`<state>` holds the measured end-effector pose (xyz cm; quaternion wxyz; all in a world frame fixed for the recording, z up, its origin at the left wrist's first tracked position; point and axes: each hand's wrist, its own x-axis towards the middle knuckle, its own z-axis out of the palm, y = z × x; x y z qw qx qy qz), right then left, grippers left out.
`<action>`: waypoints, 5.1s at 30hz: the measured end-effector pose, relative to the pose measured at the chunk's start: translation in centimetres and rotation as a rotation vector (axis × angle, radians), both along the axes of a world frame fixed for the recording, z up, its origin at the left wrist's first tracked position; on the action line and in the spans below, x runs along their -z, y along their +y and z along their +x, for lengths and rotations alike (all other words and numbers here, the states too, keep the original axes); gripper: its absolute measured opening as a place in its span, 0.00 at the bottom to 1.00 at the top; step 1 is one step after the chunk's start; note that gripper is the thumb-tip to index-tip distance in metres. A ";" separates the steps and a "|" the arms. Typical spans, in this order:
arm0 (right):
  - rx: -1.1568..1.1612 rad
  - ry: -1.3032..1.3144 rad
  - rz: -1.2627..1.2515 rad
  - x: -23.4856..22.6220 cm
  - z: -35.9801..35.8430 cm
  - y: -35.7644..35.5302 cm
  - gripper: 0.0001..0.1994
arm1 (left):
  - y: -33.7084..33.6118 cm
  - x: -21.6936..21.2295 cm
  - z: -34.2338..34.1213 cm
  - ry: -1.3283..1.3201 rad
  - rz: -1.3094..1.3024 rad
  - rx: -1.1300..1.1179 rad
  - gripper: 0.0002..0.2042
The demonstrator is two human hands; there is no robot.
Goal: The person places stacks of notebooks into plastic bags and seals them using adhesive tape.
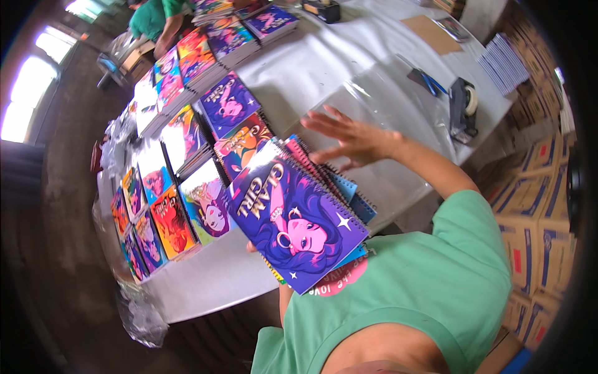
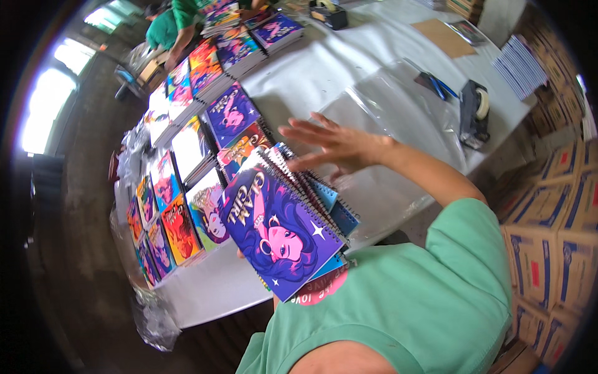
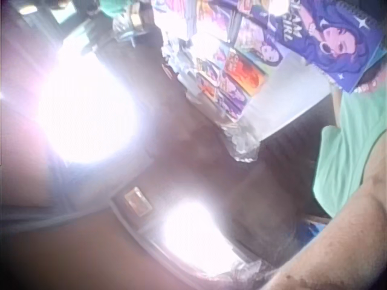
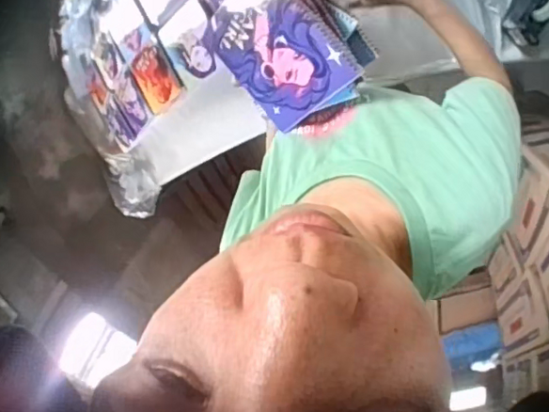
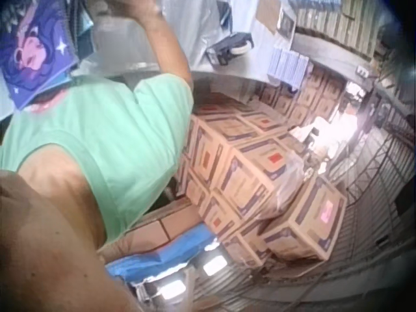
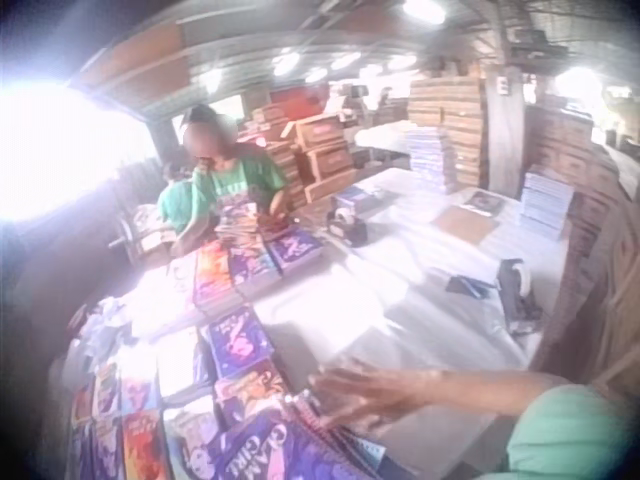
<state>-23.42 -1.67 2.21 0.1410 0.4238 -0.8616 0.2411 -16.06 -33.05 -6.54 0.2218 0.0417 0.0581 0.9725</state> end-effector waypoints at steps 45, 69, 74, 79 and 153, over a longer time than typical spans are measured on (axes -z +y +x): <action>0.035 -0.776 -0.812 14.9 7.9 22.5 0.46 | 27.1 4.0 1.4 0.615 -1.226 -0.452 0.44; 0.457 -0.835 -0.663 7.6 5.5 19.6 0.39 | 30.6 0.8 -0.9 0.237 -1.701 -0.294 0.38; 0.659 -1.476 -0.575 9.3 1.9 20.9 0.34 | 29.3 0.2 -3.9 0.250 -1.997 0.088 0.39; 0.694 -1.473 -0.529 11.6 1.8 21.4 0.37 | 25.7 6.7 2.2 0.442 -2.714 -0.488 0.32; 0.722 -0.939 -0.253 13.0 4.3 21.1 0.56 | 28.6 8.3 -24.0 0.850 -1.641 -0.023 0.26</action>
